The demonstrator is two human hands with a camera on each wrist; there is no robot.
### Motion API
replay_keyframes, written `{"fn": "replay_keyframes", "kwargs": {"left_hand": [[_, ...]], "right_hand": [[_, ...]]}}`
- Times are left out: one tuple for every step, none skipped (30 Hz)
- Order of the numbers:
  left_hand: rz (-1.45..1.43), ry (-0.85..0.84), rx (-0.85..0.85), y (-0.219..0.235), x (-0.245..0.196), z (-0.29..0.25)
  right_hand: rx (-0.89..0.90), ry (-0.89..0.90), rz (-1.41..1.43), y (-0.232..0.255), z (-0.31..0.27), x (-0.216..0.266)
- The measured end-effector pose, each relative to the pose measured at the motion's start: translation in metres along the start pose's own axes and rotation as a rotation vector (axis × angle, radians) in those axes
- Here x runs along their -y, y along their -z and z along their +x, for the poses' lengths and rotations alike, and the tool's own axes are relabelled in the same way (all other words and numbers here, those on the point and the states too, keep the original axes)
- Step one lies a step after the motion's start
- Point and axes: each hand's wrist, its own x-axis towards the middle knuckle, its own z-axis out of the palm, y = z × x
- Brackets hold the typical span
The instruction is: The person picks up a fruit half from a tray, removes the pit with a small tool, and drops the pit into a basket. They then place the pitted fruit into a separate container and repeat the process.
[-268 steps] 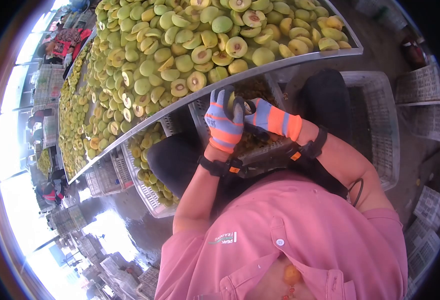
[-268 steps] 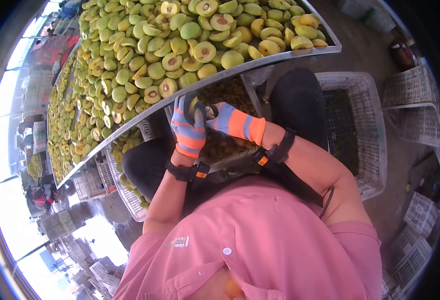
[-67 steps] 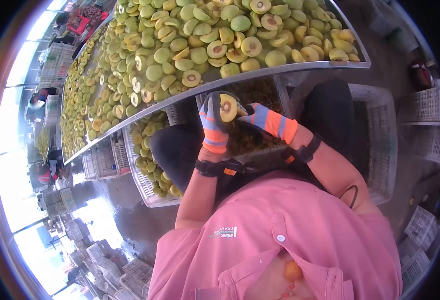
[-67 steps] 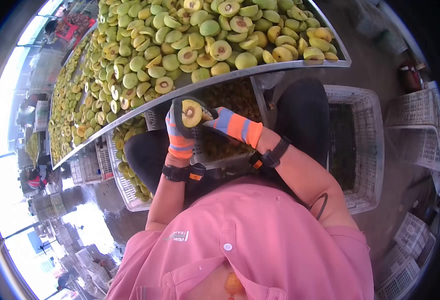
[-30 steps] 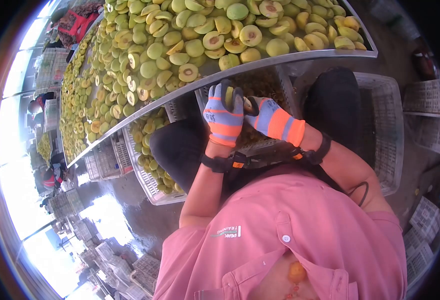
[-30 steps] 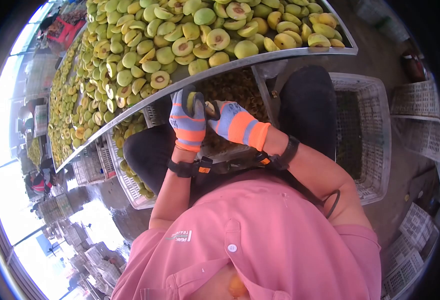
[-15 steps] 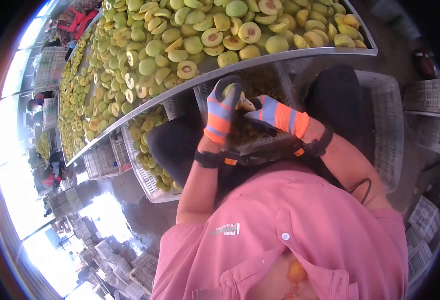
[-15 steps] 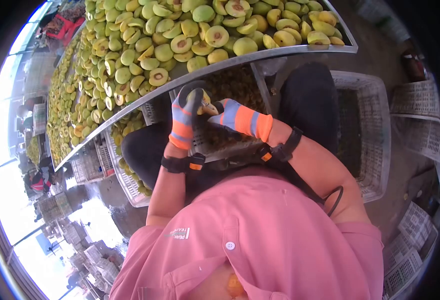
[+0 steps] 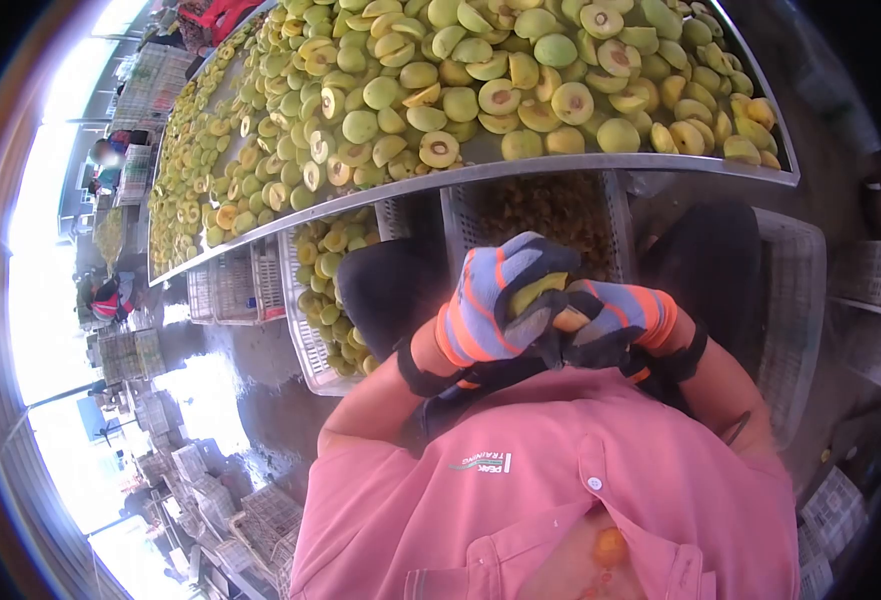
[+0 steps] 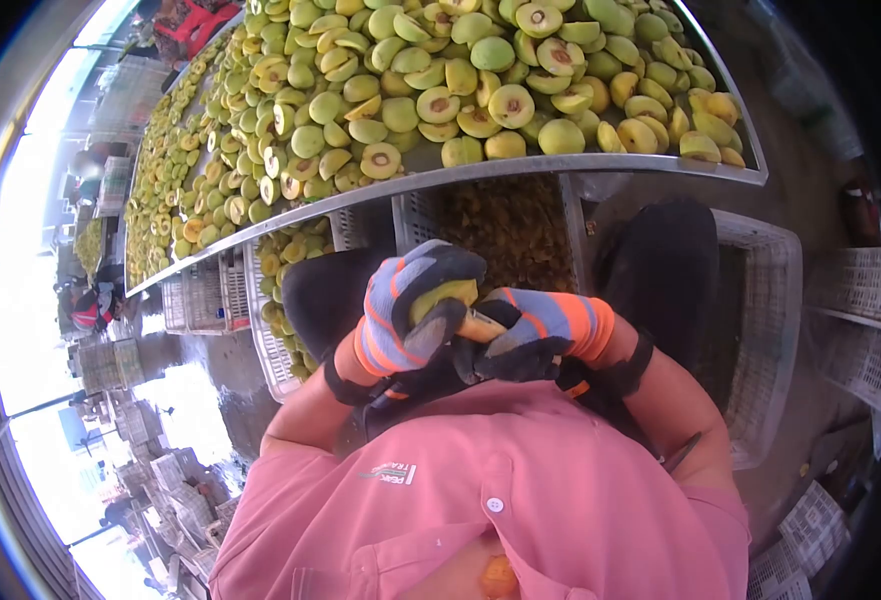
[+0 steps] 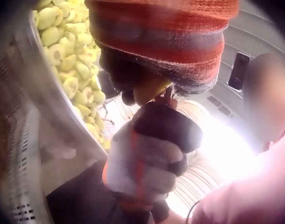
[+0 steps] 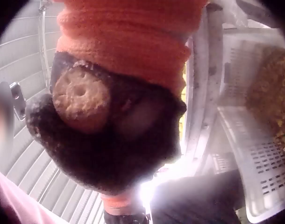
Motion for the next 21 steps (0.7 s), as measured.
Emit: {"fn": "replay_keyframes", "kwargs": {"left_hand": [[-0.016, 0.023, -0.056, -0.003, 0.004, -0.003], [-0.033, 0.046, -0.113, -0.007, 0.010, -0.007], [-0.050, 0.069, -0.169, -0.013, 0.014, -0.011], [-0.116, 0.217, -0.319, -0.023, 0.014, -0.014], [-0.207, 0.305, -0.377, -0.030, 0.020, -0.011], [-0.300, 0.394, -0.440, -0.036, 0.026, -0.009], [-0.395, 0.487, -0.502, -0.038, 0.030, -0.009], [-0.342, 0.514, -0.446, -0.037, 0.032, -0.013], [-0.332, 0.464, -0.332, -0.031, 0.030, -0.013], [-0.325, 0.414, -0.221, -0.024, 0.027, -0.015], [-0.315, 0.363, -0.114, -0.016, 0.022, -0.016], [-0.290, 0.382, 0.007, -0.006, 0.011, -0.012], [-0.373, 0.383, 0.006, -0.003, 0.010, -0.013], [-0.456, 0.382, 0.007, 0.000, 0.009, -0.012], [-0.540, 0.377, 0.012, 0.001, 0.009, -0.010], [-0.742, 0.440, -0.108, -0.006, 0.017, -0.015], [-0.594, 0.464, -0.237, -0.007, 0.021, -0.018], [-0.446, 0.484, -0.362, -0.008, 0.024, -0.020], [-0.299, 0.504, -0.486, -0.010, 0.027, -0.023], [-0.112, 0.525, -0.571, -0.003, 0.032, -0.033], [0.078, 0.551, -0.661, 0.013, 0.033, -0.046]], "right_hand": [[-0.010, -0.014, 0.000, 0.001, 0.001, 0.001], [-0.019, -0.029, -0.001, 0.002, 0.001, 0.002], [-0.029, -0.042, -0.001, 0.003, 0.001, 0.002], [-0.155, -0.093, -0.011, 0.004, 0.003, -0.003], [-0.229, -0.093, -0.069, 0.009, 0.004, -0.009], [-0.301, -0.097, -0.128, 0.012, 0.007, -0.010], [-0.372, -0.101, -0.183, 0.014, 0.008, -0.011], [-0.313, -0.106, -0.124, 0.014, 0.006, -0.010], [-0.257, -0.111, -0.066, 0.008, 0.002, 0.000], [-0.202, -0.121, -0.007, 0.003, -0.001, 0.005], [-0.145, -0.133, 0.034, 0.002, -0.003, 0.000], [-0.086, -0.145, 0.074, -0.001, -0.003, -0.005], [-0.026, -0.155, 0.112, -0.002, -0.002, -0.006], [0.019, -0.208, 0.127, -0.002, -0.006, -0.002], [-0.026, -0.203, 0.260, 0.002, -0.005, -0.008], [-0.072, -0.196, 0.393, 0.003, 0.000, -0.014], [-0.034, -0.156, 0.407, 0.010, -0.002, -0.013], [0.004, -0.116, 0.422, 0.010, -0.002, -0.003], [-0.186, -0.077, 0.132, 0.015, 0.003, -0.009], [-0.371, -0.043, -0.156, 0.025, 0.013, -0.026], [-0.543, -0.017, -0.445, 0.034, 0.022, -0.045]]}}
